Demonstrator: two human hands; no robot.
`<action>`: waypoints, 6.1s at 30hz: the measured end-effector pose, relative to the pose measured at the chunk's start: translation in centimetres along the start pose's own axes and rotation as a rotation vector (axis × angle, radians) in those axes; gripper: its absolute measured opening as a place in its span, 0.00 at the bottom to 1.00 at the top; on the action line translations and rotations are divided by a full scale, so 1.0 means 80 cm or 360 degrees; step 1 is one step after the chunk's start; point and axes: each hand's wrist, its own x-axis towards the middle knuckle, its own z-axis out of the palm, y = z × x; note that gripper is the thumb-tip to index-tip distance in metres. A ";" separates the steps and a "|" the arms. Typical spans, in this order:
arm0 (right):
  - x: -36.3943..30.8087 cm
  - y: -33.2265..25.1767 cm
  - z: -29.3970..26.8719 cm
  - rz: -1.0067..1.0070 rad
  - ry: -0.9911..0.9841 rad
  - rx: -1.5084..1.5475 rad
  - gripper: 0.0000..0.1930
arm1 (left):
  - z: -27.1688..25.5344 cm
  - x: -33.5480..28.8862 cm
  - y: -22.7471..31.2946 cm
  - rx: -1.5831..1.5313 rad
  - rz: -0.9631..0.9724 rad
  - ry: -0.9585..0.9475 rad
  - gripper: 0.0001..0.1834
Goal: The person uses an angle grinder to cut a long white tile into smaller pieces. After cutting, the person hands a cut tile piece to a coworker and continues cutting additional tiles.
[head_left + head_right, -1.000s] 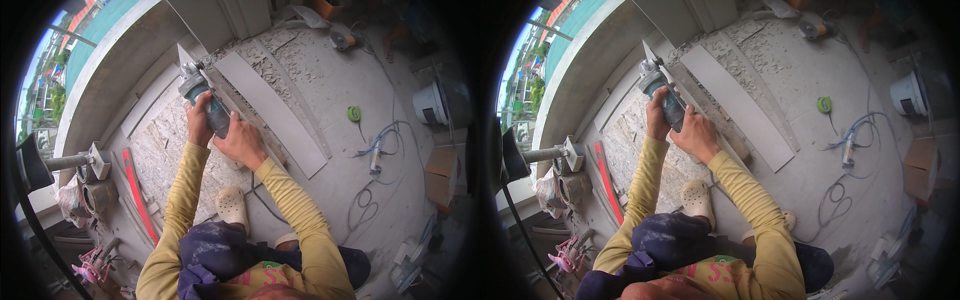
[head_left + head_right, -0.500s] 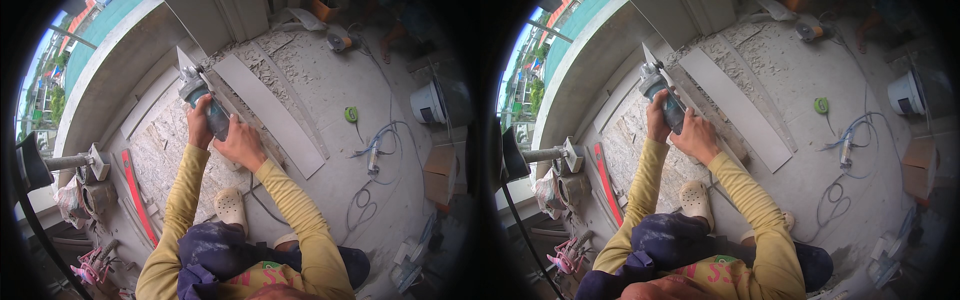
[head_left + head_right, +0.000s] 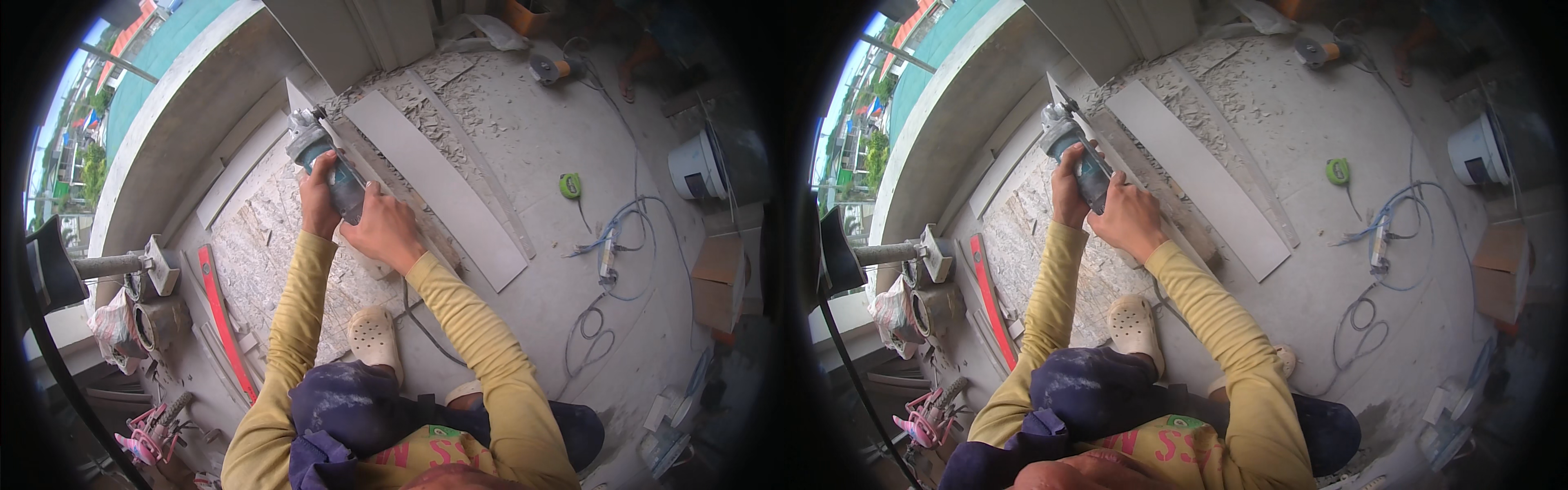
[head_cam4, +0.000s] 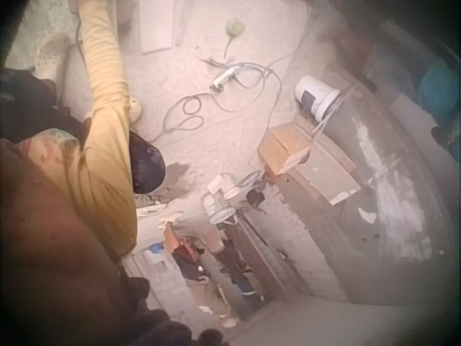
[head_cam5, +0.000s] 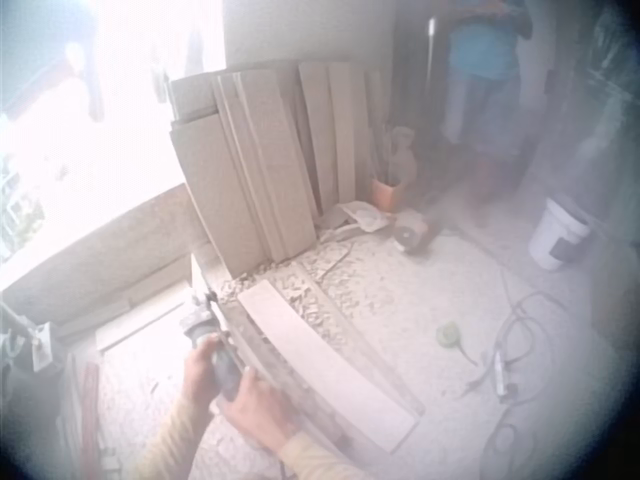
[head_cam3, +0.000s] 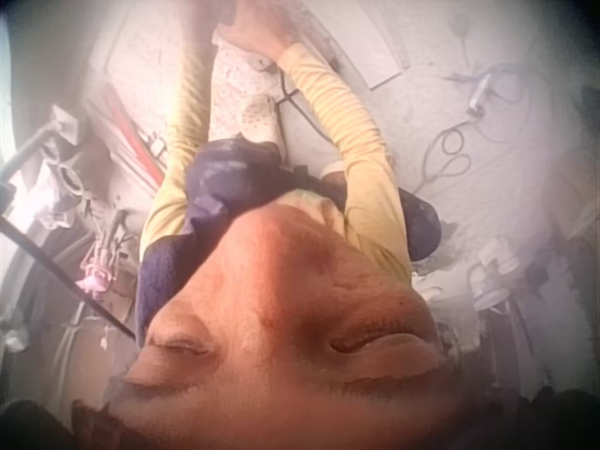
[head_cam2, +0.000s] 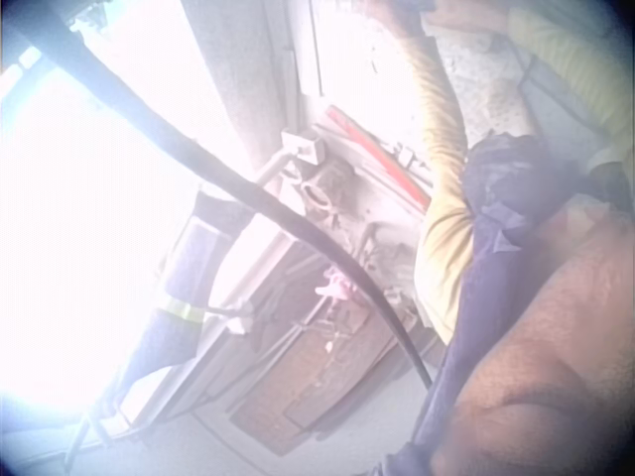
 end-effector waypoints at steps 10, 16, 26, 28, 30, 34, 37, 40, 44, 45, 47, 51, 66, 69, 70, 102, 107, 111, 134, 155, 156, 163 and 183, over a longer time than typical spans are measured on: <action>-0.008 0.005 -0.003 0.0029 -0.0002 -0.0008 0.34 | 0.008 -0.011 -0.002 -0.0034 -0.0051 -0.0006 0.24; -0.018 0.007 -0.007 0.0023 -0.0019 -0.0031 0.34 | 0.010 -0.021 -0.005 -0.0048 -0.0051 -0.0013 0.23; -0.035 0.021 0.001 -0.0007 0.0074 -0.0036 0.35 | 0.020 -0.041 -0.008 -0.0110 -0.0062 0.0002 0.14; -0.038 0.024 0.000 -0.0018 0.0081 -0.0034 0.35 | 0.023 -0.045 -0.009 -0.0105 -0.0074 0.0005 0.14; -0.041 0.026 -0.001 -0.0010 0.0068 -0.0032 0.35 | 0.026 -0.050 -0.009 -0.0094 -0.0091 0.0018 0.14; -0.047 0.027 -0.002 -0.0022 0.0088 -0.0048 0.36 | 0.027 -0.054 -0.014 -0.0066 -0.0046 0.0009 0.16; -0.052 0.029 -0.003 -0.0003 0.0090 -0.0034 0.35 | 0.028 -0.059 -0.017 -0.0007 -0.0019 0.0012 0.21; -0.054 0.029 -0.005 0.0010 0.0064 -0.0022 0.35 | 0.032 -0.063 -0.019 -0.0015 -0.0001 0.0039 0.21; -0.057 0.033 -0.005 0.0004 0.0054 -0.0007 0.36 | 0.034 -0.067 -0.020 -0.0009 -0.0008 0.0053 0.22; -0.058 0.032 -0.006 0.0012 0.0044 -0.0009 0.36 | 0.034 -0.068 -0.020 -0.0012 -0.0011 0.0057 0.22; -0.060 0.031 -0.008 0.0019 0.0030 -0.0008 0.36 | 0.034 -0.070 -0.021 -0.0005 -0.0010 0.0053 0.22; -0.057 0.029 -0.009 0.0024 0.0027 -0.0015 0.35 | 0.034 -0.069 -0.019 0.0017 -0.0004 0.0065 0.22; -0.020 0.012 -0.002 -0.0009 0.0068 -0.0016 0.35 | 0.010 -0.021 -0.010 -0.0027 -0.0004 0.0016 0.22; -0.015 0.004 -0.008 0.0000 0.0010 -0.0018 0.34 | 0.008 -0.015 -0.009 -0.0036 0.0011 0.0011 0.22; -0.014 0.002 -0.010 0.0002 -0.0016 -0.0017 0.34 | 0.006 -0.013 -0.008 -0.0030 0.0004 0.0014 0.22; -0.032 0.013 -0.007 0.0006 0.0034 -0.0081 0.35 | 0.020 -0.039 -0.010 -0.0063 -0.0026 0.0051 0.20; -0.032 0.013 -0.006 -0.0002 0.0034 -0.0079 0.35 | 0.015 -0.036 -0.013 -0.0039 -0.0029 0.0065 0.20; -0.021 0.010 -0.008 0.0003 0.0024 -0.0065 0.35 | 0.022 -0.030 -0.006 -0.0181 -0.0040 0.0068 0.13; -0.042 0.019 -0.011 -0.0006 0.0042 -0.0049 0.35 | 0.030 -0.054 -0.013 -0.0064 0.0013 0.0076 0.19; -0.036 0.011 -0.011 0.0013 0.0035 -0.0056 0.34 | 0.021 -0.042 -0.013 -0.0034 -0.0029 0.0106 0.19; -0.037 0.012 -0.011 0.0012 0.0038 -0.0051 0.34 | 0.021 -0.042 -0.013 -0.0030 -0.0026 0.0105 0.19; -0.042 0.022 -0.008 -0.0004 0.0027 -0.0024 0.36 | 0.024 -0.052 -0.018 -0.0051 -0.0008 0.0061 0.19; -0.056 0.030 -0.005 -0.0027 0.0042 -0.0028 0.37 | 0.027 -0.067 -0.025 -0.0088 0.0018 0.0036 0.25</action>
